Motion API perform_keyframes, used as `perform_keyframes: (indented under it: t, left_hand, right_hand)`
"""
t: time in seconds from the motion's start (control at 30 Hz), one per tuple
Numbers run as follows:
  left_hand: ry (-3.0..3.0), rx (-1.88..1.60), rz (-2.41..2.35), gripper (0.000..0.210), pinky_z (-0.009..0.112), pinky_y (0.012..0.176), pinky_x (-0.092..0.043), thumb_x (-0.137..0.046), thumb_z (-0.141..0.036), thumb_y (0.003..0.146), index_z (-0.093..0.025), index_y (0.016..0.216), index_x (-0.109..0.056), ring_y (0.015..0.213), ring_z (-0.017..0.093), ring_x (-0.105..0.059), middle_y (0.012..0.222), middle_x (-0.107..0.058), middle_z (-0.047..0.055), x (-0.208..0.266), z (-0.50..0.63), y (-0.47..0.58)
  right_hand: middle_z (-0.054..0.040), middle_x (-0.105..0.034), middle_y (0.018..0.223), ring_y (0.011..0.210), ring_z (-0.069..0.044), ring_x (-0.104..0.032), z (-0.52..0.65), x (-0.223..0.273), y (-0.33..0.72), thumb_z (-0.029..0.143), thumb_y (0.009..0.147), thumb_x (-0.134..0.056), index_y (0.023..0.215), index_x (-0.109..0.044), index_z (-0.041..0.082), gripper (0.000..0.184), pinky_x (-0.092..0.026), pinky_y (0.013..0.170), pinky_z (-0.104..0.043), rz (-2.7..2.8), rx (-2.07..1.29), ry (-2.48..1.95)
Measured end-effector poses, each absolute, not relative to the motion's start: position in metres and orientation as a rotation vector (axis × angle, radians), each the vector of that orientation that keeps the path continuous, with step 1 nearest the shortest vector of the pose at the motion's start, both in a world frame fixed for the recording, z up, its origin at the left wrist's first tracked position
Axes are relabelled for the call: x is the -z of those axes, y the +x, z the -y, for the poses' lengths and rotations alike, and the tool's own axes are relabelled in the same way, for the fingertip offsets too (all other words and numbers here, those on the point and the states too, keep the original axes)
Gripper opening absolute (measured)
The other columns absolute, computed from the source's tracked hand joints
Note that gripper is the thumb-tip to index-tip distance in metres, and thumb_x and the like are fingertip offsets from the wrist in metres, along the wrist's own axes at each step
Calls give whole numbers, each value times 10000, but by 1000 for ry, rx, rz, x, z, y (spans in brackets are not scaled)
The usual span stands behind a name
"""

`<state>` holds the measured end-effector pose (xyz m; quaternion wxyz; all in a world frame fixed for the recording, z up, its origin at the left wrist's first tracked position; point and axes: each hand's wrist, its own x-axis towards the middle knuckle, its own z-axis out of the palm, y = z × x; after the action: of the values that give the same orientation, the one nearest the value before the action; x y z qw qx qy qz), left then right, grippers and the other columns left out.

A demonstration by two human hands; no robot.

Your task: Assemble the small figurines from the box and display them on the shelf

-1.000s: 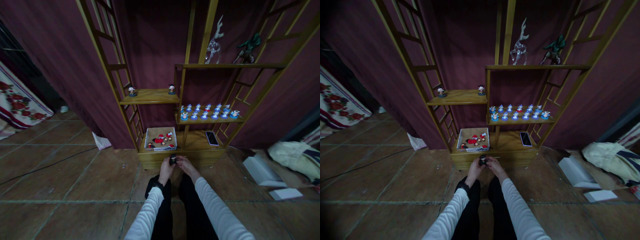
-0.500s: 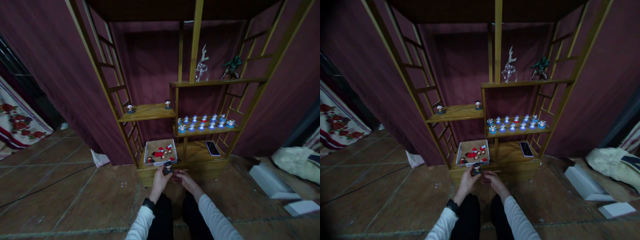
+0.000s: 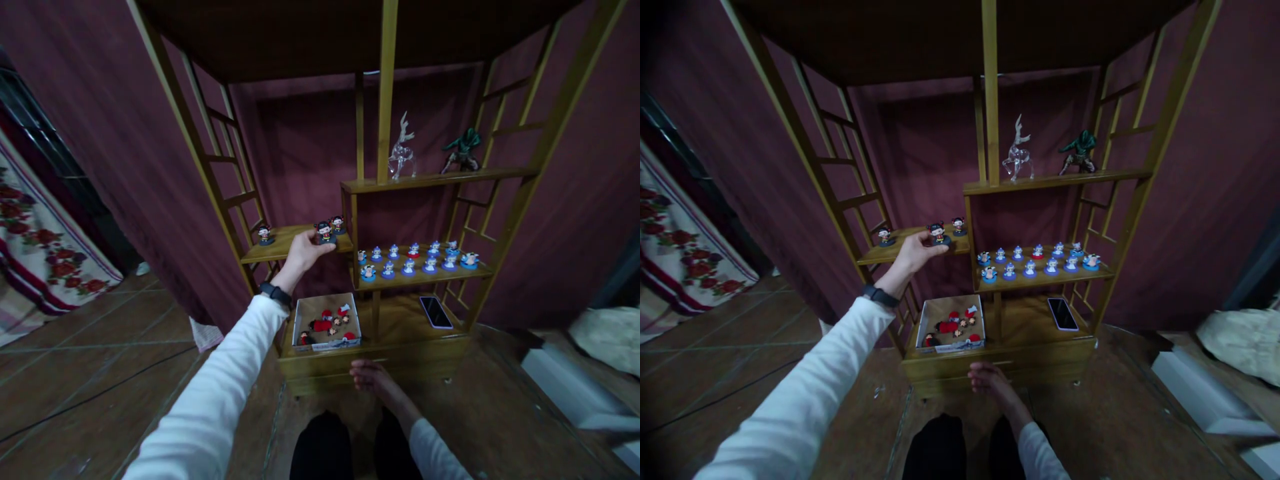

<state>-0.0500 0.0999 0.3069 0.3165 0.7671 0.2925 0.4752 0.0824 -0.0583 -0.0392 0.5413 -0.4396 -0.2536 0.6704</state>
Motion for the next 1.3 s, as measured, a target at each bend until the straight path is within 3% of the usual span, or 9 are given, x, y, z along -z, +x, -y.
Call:
perform_keyframes:
  t: [0.27,0.7,1.3]
  left_hand:
    - [2087,-987,-964,376,240,553,-376,-823,-328,398,-119,680,-687,550,117,-504,569,-603,-20,-314,-139,-11]
    - [1952,-786,-1062,402,260,552,-389,-836,-324,366,-121,677,-683,544,127,-516,559,-607,-5,-324,-140,-11]
    - [2035,-891,-1165,343,233,493,-315,-814,-330,388,-135,609,-639,498,95,-443,484,-542,-40,-321,-135,-6]
  right_hand:
    - [-106,-693,926,772,-200,-645,58,42,86,432,511,-787,943,-659,168,522,-481,758,-380,622,-1579,-1038]
    - [-89,-684,912,774,-193,-625,64,30,84,459,546,-766,928,-664,182,483,-467,758,-373,692,-1552,-1024]
    - [-85,-683,898,792,-198,-626,71,15,84,444,573,-751,920,-669,184,441,-460,756,-368,725,-1552,-1026]
